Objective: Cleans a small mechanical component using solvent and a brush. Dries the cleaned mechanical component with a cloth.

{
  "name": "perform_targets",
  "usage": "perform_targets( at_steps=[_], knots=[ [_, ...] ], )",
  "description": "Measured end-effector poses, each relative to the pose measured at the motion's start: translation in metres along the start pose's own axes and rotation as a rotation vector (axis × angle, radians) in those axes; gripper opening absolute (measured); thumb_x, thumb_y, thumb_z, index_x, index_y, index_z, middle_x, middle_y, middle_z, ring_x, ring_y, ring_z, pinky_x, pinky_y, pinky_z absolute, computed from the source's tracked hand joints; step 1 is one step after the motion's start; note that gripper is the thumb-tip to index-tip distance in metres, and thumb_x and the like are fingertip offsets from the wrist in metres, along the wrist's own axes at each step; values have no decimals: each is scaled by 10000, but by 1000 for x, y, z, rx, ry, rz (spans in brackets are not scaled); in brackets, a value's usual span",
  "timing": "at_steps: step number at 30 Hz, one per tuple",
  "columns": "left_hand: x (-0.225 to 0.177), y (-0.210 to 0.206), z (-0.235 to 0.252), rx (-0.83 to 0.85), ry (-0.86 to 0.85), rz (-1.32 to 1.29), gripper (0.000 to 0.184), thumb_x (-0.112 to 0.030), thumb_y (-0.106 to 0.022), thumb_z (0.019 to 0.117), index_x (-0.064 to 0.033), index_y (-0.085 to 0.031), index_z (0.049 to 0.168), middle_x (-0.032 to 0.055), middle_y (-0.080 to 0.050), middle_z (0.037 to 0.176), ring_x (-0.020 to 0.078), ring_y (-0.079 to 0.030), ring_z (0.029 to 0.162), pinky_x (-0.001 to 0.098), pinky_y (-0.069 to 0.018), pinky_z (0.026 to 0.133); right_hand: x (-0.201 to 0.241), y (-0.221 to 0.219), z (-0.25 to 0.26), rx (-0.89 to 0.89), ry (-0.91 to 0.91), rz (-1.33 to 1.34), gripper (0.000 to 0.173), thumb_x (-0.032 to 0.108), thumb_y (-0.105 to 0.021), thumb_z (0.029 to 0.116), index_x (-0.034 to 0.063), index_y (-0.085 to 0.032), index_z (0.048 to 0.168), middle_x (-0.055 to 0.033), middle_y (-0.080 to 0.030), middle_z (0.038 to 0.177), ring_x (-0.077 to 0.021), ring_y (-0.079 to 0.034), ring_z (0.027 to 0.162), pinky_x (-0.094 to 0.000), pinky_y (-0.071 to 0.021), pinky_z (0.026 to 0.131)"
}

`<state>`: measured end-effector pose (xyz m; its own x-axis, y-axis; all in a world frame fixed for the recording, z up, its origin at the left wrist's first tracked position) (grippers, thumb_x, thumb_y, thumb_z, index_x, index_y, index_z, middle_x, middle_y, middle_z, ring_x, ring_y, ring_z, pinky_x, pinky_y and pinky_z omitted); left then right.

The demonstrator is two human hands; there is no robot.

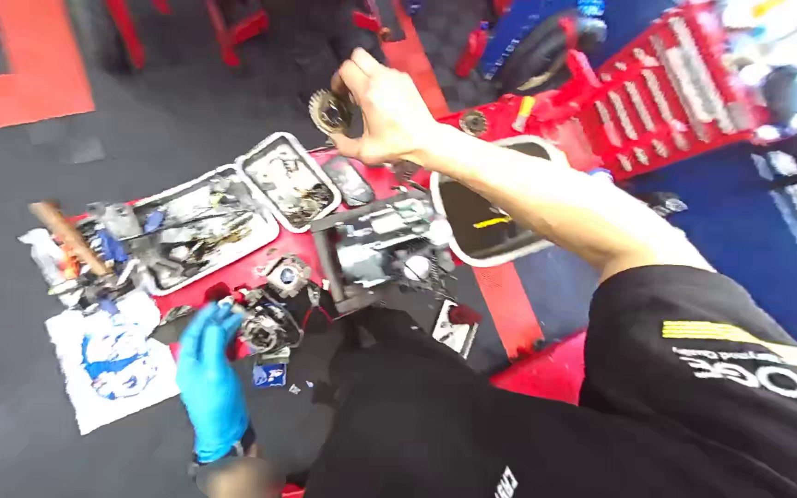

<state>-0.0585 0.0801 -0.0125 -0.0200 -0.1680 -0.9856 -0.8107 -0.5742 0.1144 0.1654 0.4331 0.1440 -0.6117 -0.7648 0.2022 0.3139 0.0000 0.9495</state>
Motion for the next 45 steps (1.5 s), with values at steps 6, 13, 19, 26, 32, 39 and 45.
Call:
perform_targets(
  at_steps=[6,13,19,26,32,39,45],
  knots=[
    [-191,-235,-56,510,-355,-275,439,-157,-548,1053,7,-493,1456,125,-609,1414,276,-649,1227,447,-559,1048,5,165,-191,-320,-95,80,604,496,-796,781,22,-709,1145,-109,-657,984,-179,-627,793,-358,-542,651],
    [-125,-422,-171,512,21,-260,264,-13,-615,990,63,-629,1243,82,-740,1086,140,-725,985,282,-611,908,-72,112,-393,-433,-410,100,616,553,-783,782,26,-741,1098,-107,-697,872,-197,-666,742,-364,-562,603],
    [2,-549,-177,384,492,-63,206,-102,-586,1039,39,-655,1171,115,-739,1031,189,-739,918,357,-634,847,-224,19,-470,-174,-555,416,642,581,-801,799,78,-733,1192,-106,-710,1009,-203,-691,835,-403,-600,681],
    [121,-647,-150,376,848,-159,392,-141,-504,1076,45,-462,1419,210,-628,1328,291,-691,1131,429,-611,917,-555,-180,-565,540,-1017,118,475,169,-824,771,-7,-685,1190,-353,-619,1222,-575,-617,1076,-771,-501,785],
    [161,-686,-125,449,934,-210,368,-75,-401,1080,44,-422,1428,209,-615,1344,302,-669,1170,440,-580,969,-610,-247,-581,810,-893,-46,524,81,-833,756,-86,-626,1208,-367,-582,1269,-563,-573,1176,-725,-503,841],
    [214,-703,-85,366,873,33,401,-156,-414,1108,61,-445,1443,241,-602,1352,289,-694,1114,410,-598,928,-583,-175,-511,548,-773,314,365,270,-767,875,67,-681,1167,-254,-709,1022,-504,-681,970,-739,-515,787],
    [257,-725,-54,347,800,344,374,-235,-477,1098,11,-529,1375,197,-665,1264,267,-728,1023,438,-615,888,-537,-216,-455,-8,-667,693,294,286,-746,926,69,-704,1119,-75,-756,1039,-199,-736,949,-452,-609,879]
  ],
)
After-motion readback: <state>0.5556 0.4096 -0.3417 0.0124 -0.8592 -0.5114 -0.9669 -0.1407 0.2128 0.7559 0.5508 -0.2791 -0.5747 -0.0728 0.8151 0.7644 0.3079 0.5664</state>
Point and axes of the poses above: each hand's wrist, its own z-axis towards the middle knuckle, its own y-axis out of the back of the hand, x = y × z, the point moved 10 cm from there along z, towards the middle knuckle
